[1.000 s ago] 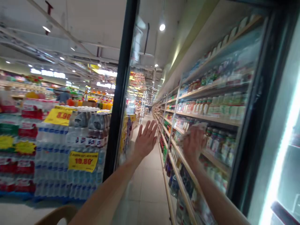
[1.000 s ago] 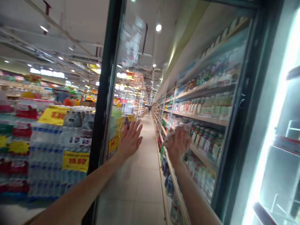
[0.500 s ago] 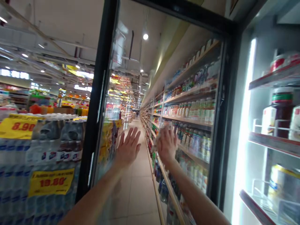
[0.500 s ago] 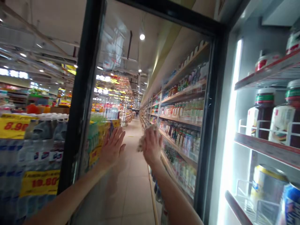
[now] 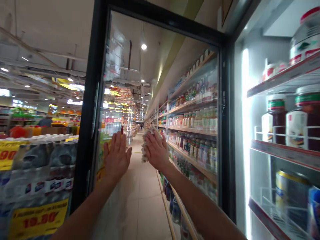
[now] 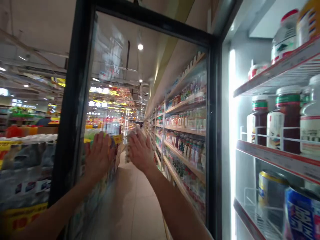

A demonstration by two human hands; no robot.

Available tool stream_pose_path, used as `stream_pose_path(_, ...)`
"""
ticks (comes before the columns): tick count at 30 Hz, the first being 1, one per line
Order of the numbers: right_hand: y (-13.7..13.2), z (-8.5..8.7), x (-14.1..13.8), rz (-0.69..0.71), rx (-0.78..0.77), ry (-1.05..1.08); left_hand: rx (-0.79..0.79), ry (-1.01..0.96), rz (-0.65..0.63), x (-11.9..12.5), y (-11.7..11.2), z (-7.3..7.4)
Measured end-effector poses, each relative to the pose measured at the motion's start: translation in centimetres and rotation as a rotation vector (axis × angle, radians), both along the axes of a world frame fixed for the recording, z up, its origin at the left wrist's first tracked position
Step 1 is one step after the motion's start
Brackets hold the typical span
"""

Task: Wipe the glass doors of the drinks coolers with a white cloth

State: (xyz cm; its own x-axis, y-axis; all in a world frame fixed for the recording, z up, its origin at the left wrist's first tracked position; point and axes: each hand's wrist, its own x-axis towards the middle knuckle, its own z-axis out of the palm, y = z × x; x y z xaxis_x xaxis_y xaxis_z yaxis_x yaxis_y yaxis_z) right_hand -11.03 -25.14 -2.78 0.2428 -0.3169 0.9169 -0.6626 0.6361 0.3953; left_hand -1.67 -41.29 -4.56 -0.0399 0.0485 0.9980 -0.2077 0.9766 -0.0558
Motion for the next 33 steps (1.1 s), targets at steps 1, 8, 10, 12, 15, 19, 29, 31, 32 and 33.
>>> stream_pose_path(1,0.0,0.4,-0.1,0.011,0.048,0.025,-0.005,0.001,-0.001,0.1,-0.1,-0.1)
stream_pose_path(8,14.4,4.5,-7.9,-0.139,-0.659,-0.462,-0.043,-0.021,0.017,0.4,-0.3,-0.5)
stream_pose_path(10,15.3,4.3,-8.5,-0.136,-0.78,-0.497,-0.046,-0.01,0.011,0.3,-0.2,-0.5)
stream_pose_path(12,13.0,3.3,-7.5,-0.112,-0.685,-0.41,-0.042,0.001,-0.007,0.3,-0.3,-0.4)
stream_pose_path(15,7.6,1.6,-5.0,-0.065,-0.289,-0.189,-0.025,-0.014,-0.035,0.2,-0.6,-0.5)
stream_pose_path(19,6.9,2.1,-4.8,-0.047,-0.122,-0.168,-0.022,-0.04,-0.047,0.0,-1.0,-0.6)
stream_pose_path(29,-1.6,7.1,0.5,-0.015,-0.079,-0.211,-0.055,-0.114,-0.083,1.6,-1.1,-0.2)
stream_pose_path(31,-4.6,6.1,2.3,0.03,0.081,-0.098,-0.041,-0.13,-0.142,2.7,-1.9,-0.1)
stream_pose_path(32,-5.0,5.7,2.6,0.05,0.152,-0.051,-0.027,-0.116,-0.161,3.3,-2.4,-0.1)
stream_pose_path(33,-4.6,5.5,2.4,0.066,0.213,-0.014,-0.014,-0.099,-0.171,3.9,-2.9,0.0)
